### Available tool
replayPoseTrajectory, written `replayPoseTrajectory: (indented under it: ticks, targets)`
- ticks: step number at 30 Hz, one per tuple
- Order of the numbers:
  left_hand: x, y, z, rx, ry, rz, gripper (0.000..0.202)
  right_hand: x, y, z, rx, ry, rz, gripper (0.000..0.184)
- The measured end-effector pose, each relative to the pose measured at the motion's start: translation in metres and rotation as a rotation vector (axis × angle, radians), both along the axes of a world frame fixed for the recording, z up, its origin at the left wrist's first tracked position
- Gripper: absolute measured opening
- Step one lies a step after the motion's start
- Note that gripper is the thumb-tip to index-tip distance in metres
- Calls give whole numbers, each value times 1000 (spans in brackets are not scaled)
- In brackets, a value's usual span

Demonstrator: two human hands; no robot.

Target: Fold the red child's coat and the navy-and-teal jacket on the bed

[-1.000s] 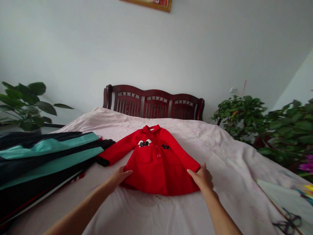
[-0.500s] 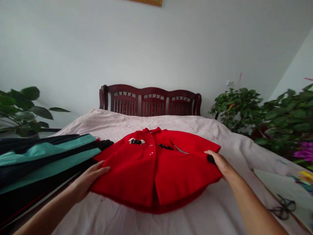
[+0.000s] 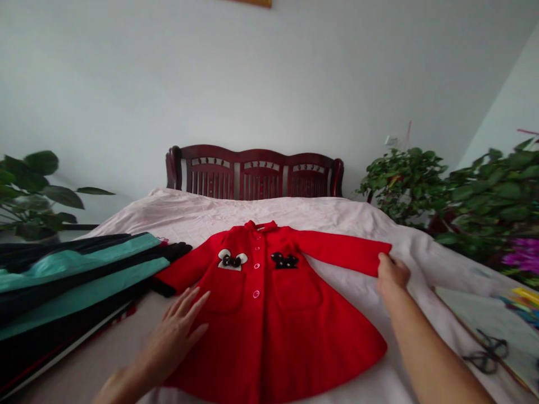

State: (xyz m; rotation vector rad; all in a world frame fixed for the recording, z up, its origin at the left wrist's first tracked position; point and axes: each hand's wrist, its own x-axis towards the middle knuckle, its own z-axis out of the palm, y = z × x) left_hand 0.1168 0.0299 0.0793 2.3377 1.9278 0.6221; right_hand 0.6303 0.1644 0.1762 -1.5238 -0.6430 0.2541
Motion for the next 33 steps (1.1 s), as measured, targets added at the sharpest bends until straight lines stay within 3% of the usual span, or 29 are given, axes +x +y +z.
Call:
replayPoseTrajectory:
  ticks: [2,4,5,7,9,10,12,15,17,19,21,24,27,30,33]
  targets:
    - [14,-1,-14,-2,88,-15,57,-24,11,25,181,20,-98,27]
    - [22,-2,-25,-2,146,-3,57,-58,14,44,270,-14,7,28]
    - [23,-3,-28,-2,165,3,57,-78,12,50,298,-37,148,28]
    - [24,-4,-29,-3,187,4,57,-117,3,56,239,-91,810,39]
    - [23,-5,-26,-1,195,10,56,-143,-5,51,160,-219,1077,42]
    - [22,-5,-24,-1,196,14,55,-149,-7,44,100,-295,1096,42]
    - [22,-5,-21,0,194,20,55,-145,-10,20,-73,-466,964,41]
    - [22,-5,-21,1,180,14,54,-114,-20,-30,-466,-786,671,46]
    - [22,-5,-22,-4,166,14,54,-94,-36,-63,-716,-927,567,48]
    - [23,-5,-21,-10,149,17,54,-83,-57,-89,-818,-1056,499,49]
    - [25,-5,-19,-14,126,19,54,-81,-77,-104,-803,-1204,396,49]
    - [22,-5,-14,-24,67,21,52,-87,-95,-105,-768,-1297,272,49]
    - [6,-1,-11,-55,-77,108,53,-83,-95,-89,-837,-1092,330,50]
    - [-23,6,-11,-174,-391,235,58,-65,-91,-74,-809,-869,454,47]
    - [-46,7,-10,-368,-775,265,63,-49,-93,-72,-766,-820,520,39]
